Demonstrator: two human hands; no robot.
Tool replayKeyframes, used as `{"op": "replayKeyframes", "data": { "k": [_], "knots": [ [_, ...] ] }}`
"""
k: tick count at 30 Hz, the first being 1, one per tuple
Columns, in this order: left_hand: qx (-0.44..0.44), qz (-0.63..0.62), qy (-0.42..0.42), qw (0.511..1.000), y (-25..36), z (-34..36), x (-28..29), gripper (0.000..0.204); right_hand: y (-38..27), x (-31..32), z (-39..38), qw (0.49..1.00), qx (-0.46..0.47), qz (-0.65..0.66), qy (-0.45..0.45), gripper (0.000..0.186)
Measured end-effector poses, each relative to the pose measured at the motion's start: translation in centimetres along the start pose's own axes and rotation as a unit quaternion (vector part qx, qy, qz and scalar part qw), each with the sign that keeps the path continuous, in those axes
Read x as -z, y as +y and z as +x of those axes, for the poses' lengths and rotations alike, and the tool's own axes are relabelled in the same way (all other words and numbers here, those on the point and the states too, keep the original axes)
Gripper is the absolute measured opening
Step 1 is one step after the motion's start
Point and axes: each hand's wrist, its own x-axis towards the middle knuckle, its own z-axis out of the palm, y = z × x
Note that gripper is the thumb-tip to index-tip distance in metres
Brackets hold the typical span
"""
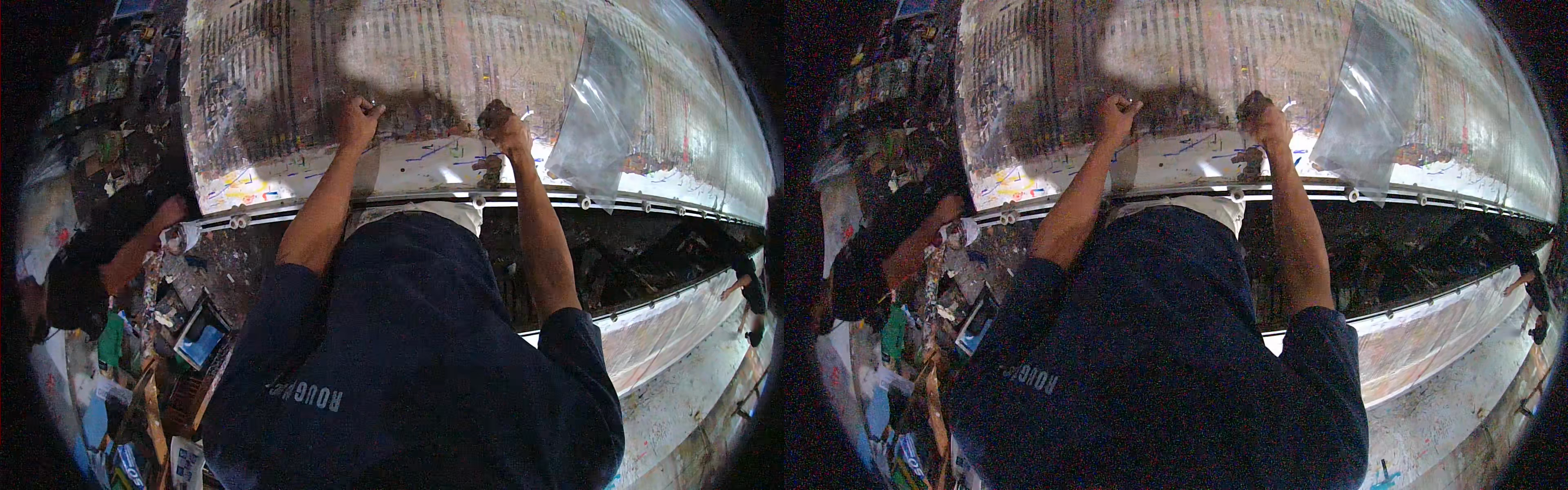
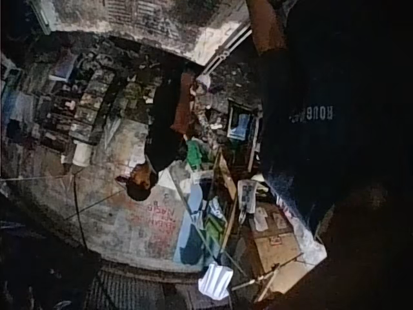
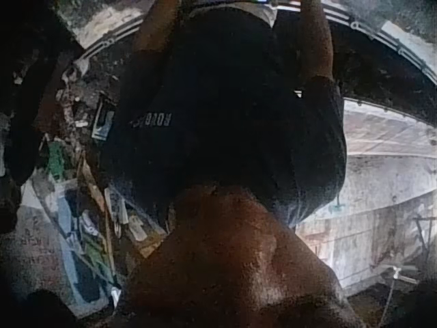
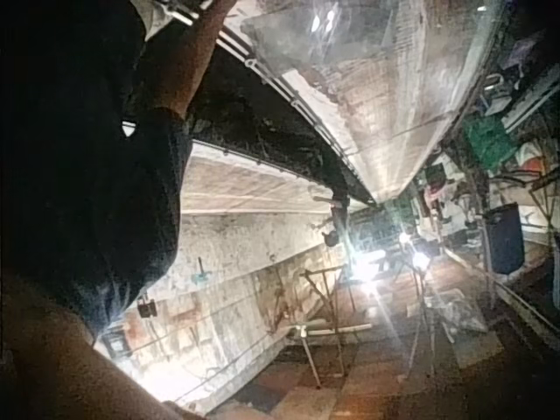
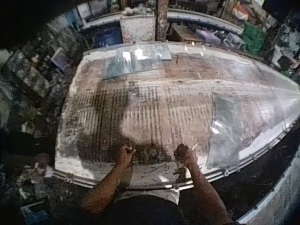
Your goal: The person performs screen printing by applying ink to a screen and using a squeegee to transfer the design onto clear plastic sheets, which are then placed on a printing table.
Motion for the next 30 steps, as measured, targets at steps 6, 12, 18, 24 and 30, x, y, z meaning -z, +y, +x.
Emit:
{"op": "replayKeyframes", "data": {
  "k": [6, 12, 18, 24, 30],
  "knots": [
    [-0.038, 0.011, 0.031, 0.999, -0.9, 0.4, -0.5, 0.034, -0.6, 0.5, -0.5, 1.0, 0.007, 0.009, -0.003, 0.051],
    [-0.039, -0.002, 0.071, 0.997, 0.2, -0.5, -1.1, 0.034, -3.0, 1.5, -1.9, 0.996, -0.058, -0.05, -0.041, 0.053],
    [-0.077, 0.068, 0.007, 0.995, 5.6, -0.2, -4.6, 0.033, -8.8, -1.2, -5.2, 0.988, 0.09, 0.002, 0.127, 0.059],
    [-0.227, 0.107, -0.009, 0.968, 8.2, 1.9, -4.9, 0.062, -10.4, -3.1, -5.6, 0.959, 0.208, -0.092, 0.166, 0.076],
    [-0.208, 0.184, -0.038, 0.96, 10.0, 2.6, -3.1, 0.064, -10.0, -3.2, -4.9, 0.971, 0.18, -0.078, 0.136, 0.075]
  ]
}}
